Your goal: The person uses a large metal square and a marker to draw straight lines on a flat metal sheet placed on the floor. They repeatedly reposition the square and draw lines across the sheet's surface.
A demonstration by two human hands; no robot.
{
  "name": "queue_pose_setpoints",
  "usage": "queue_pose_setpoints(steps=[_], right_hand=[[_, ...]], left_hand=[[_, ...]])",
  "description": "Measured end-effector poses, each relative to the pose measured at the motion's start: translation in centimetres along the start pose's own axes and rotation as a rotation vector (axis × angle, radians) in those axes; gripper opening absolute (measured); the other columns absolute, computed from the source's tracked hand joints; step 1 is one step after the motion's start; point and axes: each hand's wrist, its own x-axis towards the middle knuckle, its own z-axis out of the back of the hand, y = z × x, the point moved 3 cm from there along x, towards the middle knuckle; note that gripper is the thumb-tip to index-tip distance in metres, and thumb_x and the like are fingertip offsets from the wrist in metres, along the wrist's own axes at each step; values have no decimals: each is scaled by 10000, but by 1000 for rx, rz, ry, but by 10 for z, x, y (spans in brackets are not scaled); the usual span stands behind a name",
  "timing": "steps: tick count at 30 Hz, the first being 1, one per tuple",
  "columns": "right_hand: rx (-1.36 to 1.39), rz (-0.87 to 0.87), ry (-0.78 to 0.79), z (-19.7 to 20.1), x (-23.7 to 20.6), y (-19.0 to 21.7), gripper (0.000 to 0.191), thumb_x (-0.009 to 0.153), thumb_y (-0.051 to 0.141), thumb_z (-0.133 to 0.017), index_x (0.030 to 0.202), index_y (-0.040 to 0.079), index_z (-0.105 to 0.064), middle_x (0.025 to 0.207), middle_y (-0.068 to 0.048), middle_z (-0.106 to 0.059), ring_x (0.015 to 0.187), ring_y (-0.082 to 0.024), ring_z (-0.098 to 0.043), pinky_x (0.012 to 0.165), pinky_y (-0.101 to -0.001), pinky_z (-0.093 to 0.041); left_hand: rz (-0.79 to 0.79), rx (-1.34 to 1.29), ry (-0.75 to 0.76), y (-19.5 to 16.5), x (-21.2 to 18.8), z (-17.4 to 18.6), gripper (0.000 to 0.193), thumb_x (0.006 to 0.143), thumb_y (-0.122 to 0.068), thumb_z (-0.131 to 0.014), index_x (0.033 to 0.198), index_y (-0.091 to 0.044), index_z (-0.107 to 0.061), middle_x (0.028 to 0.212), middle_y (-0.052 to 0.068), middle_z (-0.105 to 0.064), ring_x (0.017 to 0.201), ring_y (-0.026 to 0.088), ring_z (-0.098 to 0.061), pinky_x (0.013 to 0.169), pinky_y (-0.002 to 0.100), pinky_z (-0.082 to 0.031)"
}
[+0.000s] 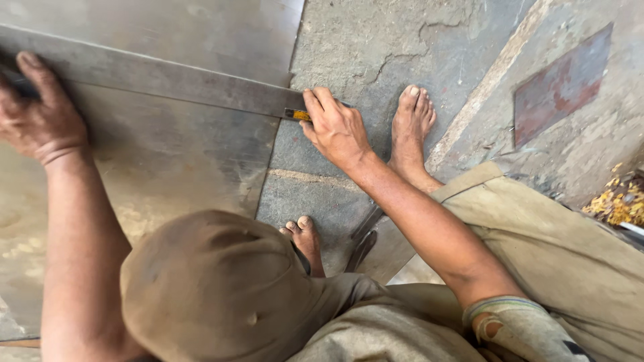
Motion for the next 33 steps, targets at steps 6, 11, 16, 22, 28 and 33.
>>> queue_pose_setpoints(steps=[6,11,16,22,28,33], right_hand=[[-68,-21,28,0,-1,0,574,835,193,-831,1316,-16,-598,1162,-141,-579,877,-319,-713,704,-426,-588],[-96,-35,78,-4,0,-7,551,868,229,-811,1325,10,-596,1188,-153,-596,895,-355,-707,722,-452,-584],[101,43,47,9,41,-7,432,911,240,-782,1259,17,-656,1111,-155,-649,944,-343,-706,798,-421,-576],[693,-166,375,-6,182,58,357,963,195,-695,1269,14,-666,895,-30,-709,757,-104,-663,683,-294,-555],[188,521,98,-30,320,197,355,904,238,-831,1222,148,-702,911,-102,-767,824,-335,-713,708,-446,-556],[34,738,18,-37,346,251,430,901,185,-782,1307,155,-646,969,-109,-758,841,-358,-715,699,-474,-568]], left_hand=[[-320,21,45,-41,-22,16,642,1043,-217,-626,1652,-98,-464,1716,216,-353,1598,425,-309,1341,555,-223],[-247,12,132,-57,-42,6,723,984,-324,-698,1636,-111,-471,1737,225,-280,1613,434,-221,1334,582,-161],[-229,-1,63,-69,-32,11,717,996,-484,-764,1577,-141,-521,1687,172,-355,1570,380,-292,1296,551,-193],[-186,-23,46,-79,-34,11,707,971,-489,-727,1562,-162,-520,1674,165,-359,1555,352,-308,1291,529,-199],[-203,-8,27,-81,-34,11,710,991,-509,-699,1585,-184,-486,1678,150,-349,1558,332,-295,1293,520,-199],[-191,-30,35,-83,-35,12,696,992,-533,-697,1564,-182,-511,1676,140,-356,1560,324,-303,1294,521,-201]])
